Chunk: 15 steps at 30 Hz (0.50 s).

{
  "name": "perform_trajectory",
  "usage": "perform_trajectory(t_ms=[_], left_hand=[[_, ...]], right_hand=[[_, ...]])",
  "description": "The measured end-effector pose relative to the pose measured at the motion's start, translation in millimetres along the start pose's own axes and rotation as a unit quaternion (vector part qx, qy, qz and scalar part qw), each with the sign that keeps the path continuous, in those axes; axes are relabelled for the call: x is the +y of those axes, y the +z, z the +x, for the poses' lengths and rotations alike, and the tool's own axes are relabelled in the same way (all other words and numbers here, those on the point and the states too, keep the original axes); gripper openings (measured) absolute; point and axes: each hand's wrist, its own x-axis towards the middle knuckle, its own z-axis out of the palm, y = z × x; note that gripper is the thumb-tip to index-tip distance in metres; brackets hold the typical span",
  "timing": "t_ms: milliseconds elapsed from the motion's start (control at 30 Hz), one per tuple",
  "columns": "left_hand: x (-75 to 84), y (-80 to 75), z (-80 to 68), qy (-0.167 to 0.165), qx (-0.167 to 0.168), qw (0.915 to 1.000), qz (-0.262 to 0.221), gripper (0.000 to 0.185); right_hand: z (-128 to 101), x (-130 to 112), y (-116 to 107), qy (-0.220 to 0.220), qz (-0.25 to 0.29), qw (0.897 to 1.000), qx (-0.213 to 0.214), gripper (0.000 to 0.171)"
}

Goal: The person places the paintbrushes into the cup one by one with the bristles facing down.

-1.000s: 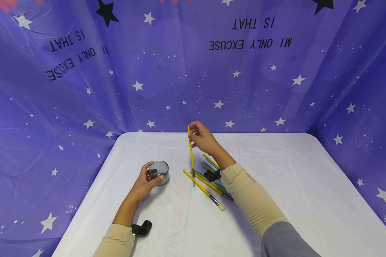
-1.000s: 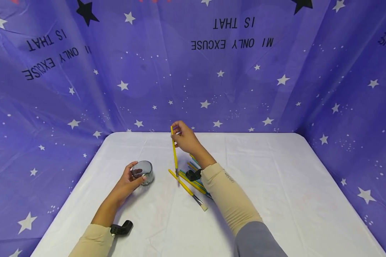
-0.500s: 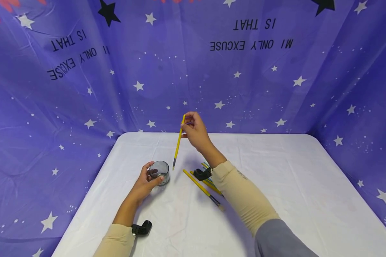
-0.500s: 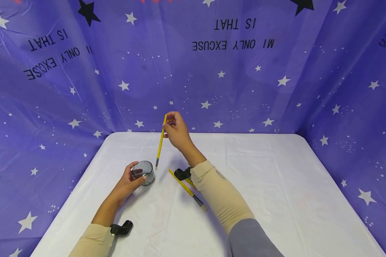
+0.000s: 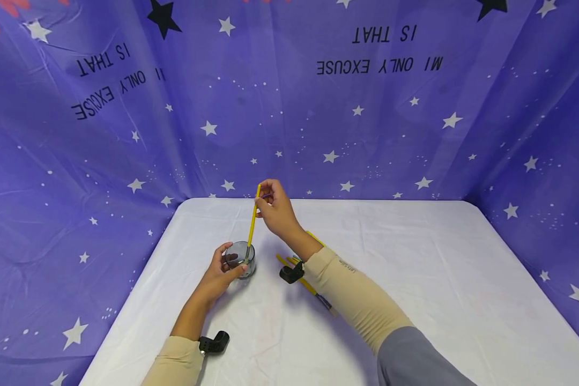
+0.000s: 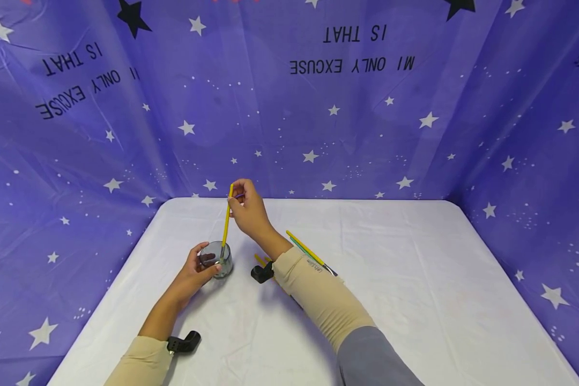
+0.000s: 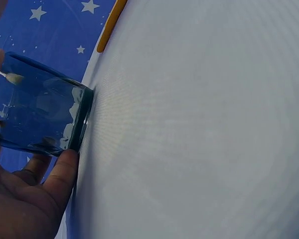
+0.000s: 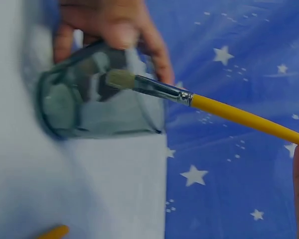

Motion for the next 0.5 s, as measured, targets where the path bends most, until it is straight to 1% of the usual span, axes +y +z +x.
perform_trajectory(t_ms=[100, 333, 500], left_hand=[[-0.4, 0.0, 0.3, 0.002, 0.001, 1.0, -0.002, 0.08], [-2.9, 0.0, 1.9, 0.003, 0.001, 0.9999, -0.013, 0.08], [-2.6, -0.1, 1.9, 0.004, 0.003, 0.9999, -0.015, 0.08]], right_hand=[[-5.2, 5.9, 7.4, 0.0, -0.016, 1.0, -0.013, 0.029], [-13.3, 20.1, 22.4, 0.025, -0.024, 0.999, -0.031, 0.029], [-14.4, 29.8, 29.5, 0.039, -0.013, 0.999, -0.025, 0.029]])
